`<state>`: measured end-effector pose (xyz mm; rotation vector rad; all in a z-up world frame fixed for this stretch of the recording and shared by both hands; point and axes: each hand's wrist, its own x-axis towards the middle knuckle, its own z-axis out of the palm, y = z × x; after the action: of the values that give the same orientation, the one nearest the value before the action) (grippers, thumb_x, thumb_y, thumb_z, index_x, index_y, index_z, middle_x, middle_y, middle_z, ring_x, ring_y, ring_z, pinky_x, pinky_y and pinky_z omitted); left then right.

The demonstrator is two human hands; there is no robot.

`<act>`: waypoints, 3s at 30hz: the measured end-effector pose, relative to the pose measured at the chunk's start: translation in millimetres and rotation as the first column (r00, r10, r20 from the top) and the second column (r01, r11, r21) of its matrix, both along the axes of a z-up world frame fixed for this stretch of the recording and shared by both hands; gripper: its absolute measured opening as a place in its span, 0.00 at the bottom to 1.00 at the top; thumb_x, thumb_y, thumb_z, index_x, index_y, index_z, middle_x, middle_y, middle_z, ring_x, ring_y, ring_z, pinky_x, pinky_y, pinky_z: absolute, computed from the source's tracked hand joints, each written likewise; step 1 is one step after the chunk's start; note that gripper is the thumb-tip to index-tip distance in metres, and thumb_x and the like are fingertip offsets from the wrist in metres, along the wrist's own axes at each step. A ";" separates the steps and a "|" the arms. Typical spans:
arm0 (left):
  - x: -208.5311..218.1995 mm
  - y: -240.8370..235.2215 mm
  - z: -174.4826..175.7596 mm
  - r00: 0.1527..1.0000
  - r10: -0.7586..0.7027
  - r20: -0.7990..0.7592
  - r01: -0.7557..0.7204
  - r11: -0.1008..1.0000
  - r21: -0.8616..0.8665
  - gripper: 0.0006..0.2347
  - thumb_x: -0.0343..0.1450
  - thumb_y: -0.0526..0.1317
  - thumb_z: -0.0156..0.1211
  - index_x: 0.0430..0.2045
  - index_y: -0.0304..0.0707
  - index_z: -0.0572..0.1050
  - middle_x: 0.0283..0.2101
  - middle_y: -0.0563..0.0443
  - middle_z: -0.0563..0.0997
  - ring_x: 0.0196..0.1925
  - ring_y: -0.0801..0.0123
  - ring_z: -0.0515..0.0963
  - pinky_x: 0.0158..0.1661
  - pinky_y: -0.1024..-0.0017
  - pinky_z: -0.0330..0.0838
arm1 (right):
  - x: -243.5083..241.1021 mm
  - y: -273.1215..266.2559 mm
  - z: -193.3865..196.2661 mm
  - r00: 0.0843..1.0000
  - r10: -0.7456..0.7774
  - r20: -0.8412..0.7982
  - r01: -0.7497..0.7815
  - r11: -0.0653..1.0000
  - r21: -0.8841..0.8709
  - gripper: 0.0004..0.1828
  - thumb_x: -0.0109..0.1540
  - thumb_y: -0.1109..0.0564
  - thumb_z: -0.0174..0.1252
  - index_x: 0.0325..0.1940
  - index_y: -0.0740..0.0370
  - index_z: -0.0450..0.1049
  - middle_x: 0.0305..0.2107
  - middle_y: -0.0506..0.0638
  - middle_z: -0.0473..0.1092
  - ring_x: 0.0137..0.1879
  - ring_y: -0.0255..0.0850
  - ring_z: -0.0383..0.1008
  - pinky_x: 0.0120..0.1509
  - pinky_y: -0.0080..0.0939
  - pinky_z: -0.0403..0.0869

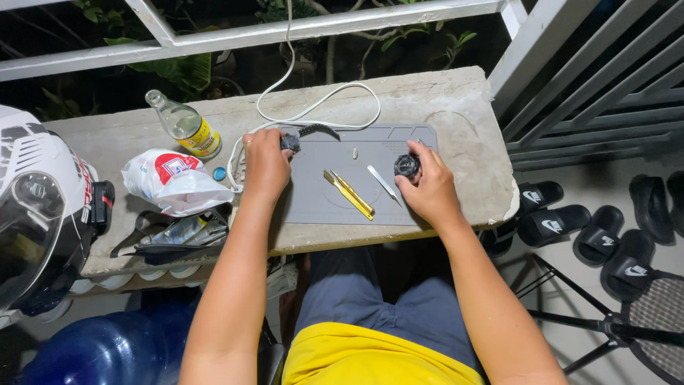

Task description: The person disassembles a wristwatch using a small screwdriver and a metal prying tool. They remove the back cover, manipulate internal components, and reassemble the watch on a gray work mat.

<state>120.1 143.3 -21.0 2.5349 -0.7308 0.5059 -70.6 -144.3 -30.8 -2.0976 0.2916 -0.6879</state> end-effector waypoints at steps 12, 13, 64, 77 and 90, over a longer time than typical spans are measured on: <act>-91.3 -55.0 84.3 0.940 -0.336 -0.058 0.186 0.647 -0.740 0.15 0.65 0.38 0.75 0.44 0.44 0.79 0.40 0.53 0.78 0.43 0.69 0.75 0.42 0.74 0.73 | -14.4 10.6 32.9 0.997 0.009 0.076 0.011 0.968 -0.249 0.28 0.55 0.61 0.71 0.60 0.60 0.77 0.57 0.60 0.74 0.58 0.57 0.75 0.62 0.52 0.71; -95.7 -60.5 81.3 0.928 -0.360 -0.097 0.160 0.619 -0.769 0.17 0.64 0.40 0.77 0.44 0.42 0.79 0.35 0.51 0.79 0.39 0.70 0.76 0.37 0.75 0.74 | -16.9 15.2 39.4 0.990 0.002 0.143 0.020 0.988 -0.150 0.24 0.57 0.62 0.70 0.58 0.60 0.78 0.55 0.58 0.75 0.59 0.55 0.75 0.62 0.50 0.72; -49.5 -22.2 3.4 0.991 -0.047 0.128 0.095 0.915 -0.392 0.09 0.69 0.27 0.60 0.38 0.40 0.82 0.36 0.48 0.81 0.42 0.53 0.82 0.46 0.61 0.77 | 38.7 83.8 46.9 0.967 0.135 0.218 -0.096 0.979 -0.180 0.07 0.59 0.67 0.67 0.38 0.59 0.84 0.38 0.55 0.77 0.45 0.51 0.82 0.46 0.44 0.81; 7.6 -14.1 -15.6 0.998 0.059 0.004 -0.058 0.991 -0.122 0.15 0.64 0.28 0.69 0.44 0.32 0.79 0.39 0.41 0.77 0.46 0.45 0.79 0.53 0.56 0.72 | -16.7 77.4 41.2 0.984 0.143 0.107 -0.117 0.967 -0.225 0.11 0.62 0.64 0.65 0.49 0.60 0.82 0.44 0.56 0.76 0.51 0.52 0.79 0.53 0.47 0.79; 23.8 -13.2 -13.6 0.999 0.015 0.030 -0.018 0.997 0.079 0.10 0.65 0.38 0.72 0.35 0.35 0.79 0.32 0.43 0.76 0.37 0.46 0.82 0.41 0.56 0.78 | -103.6 71.7 59.5 0.977 0.041 0.210 -0.029 0.998 -0.057 0.05 0.60 0.64 0.67 0.38 0.58 0.85 0.34 0.53 0.80 0.39 0.47 0.83 0.39 0.39 0.80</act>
<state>143.9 130.1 -34.7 2.6143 -0.7552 0.5308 -174.2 -72.6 28.7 -2.0537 0.1187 -0.8983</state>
